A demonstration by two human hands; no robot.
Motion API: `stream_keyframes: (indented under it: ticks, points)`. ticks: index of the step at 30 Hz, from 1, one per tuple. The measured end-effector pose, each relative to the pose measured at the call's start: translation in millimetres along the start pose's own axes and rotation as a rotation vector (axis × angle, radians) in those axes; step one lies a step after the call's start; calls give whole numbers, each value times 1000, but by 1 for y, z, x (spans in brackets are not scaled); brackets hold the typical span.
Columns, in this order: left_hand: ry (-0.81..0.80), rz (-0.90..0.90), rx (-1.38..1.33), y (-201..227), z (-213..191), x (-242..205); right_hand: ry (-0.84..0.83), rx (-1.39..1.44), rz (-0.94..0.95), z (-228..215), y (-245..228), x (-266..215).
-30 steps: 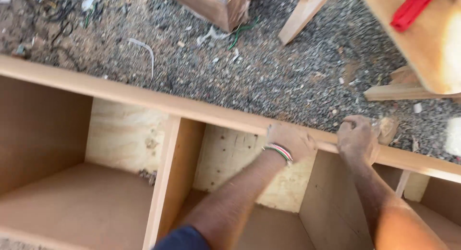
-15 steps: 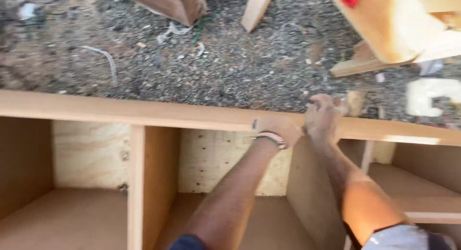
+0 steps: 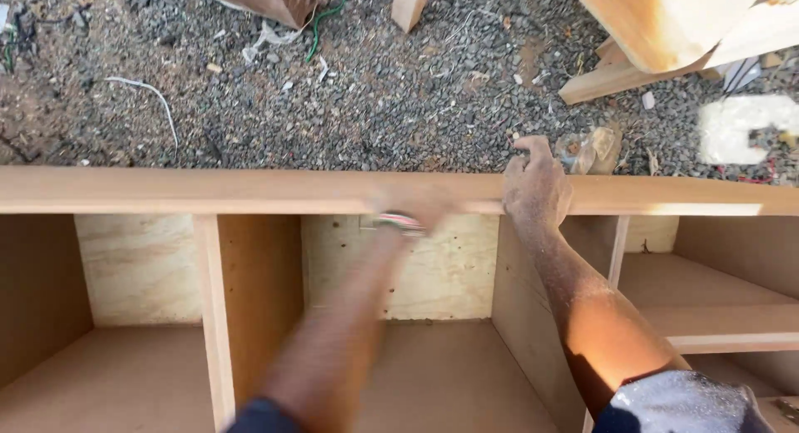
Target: Sanding the edges and surfaces of a wooden cabinet using sandpaper
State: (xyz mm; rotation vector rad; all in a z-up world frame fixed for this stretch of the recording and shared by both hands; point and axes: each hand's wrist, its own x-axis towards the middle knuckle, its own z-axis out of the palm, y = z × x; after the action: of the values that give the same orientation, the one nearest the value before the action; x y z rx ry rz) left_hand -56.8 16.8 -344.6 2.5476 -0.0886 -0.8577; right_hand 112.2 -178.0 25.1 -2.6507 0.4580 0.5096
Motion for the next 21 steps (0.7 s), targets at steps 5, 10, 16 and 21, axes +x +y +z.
stream_keyframes:
  ticks: [5, 10, 16, 21]
  points:
    - [100, 160, 123, 125, -176, -31, 20, 56, -17, 10, 11, 12]
    - [-66, 14, 430, 23, -303, -115, -13, 10, -52, 10, 17, 8]
    - [-119, -663, 365, -43, -352, -167, 40, 11, -89, 17, 23, 11]
    - [-88, -5, 281, 130, -264, -67, 45, 69, -54, 11, 15, 5]
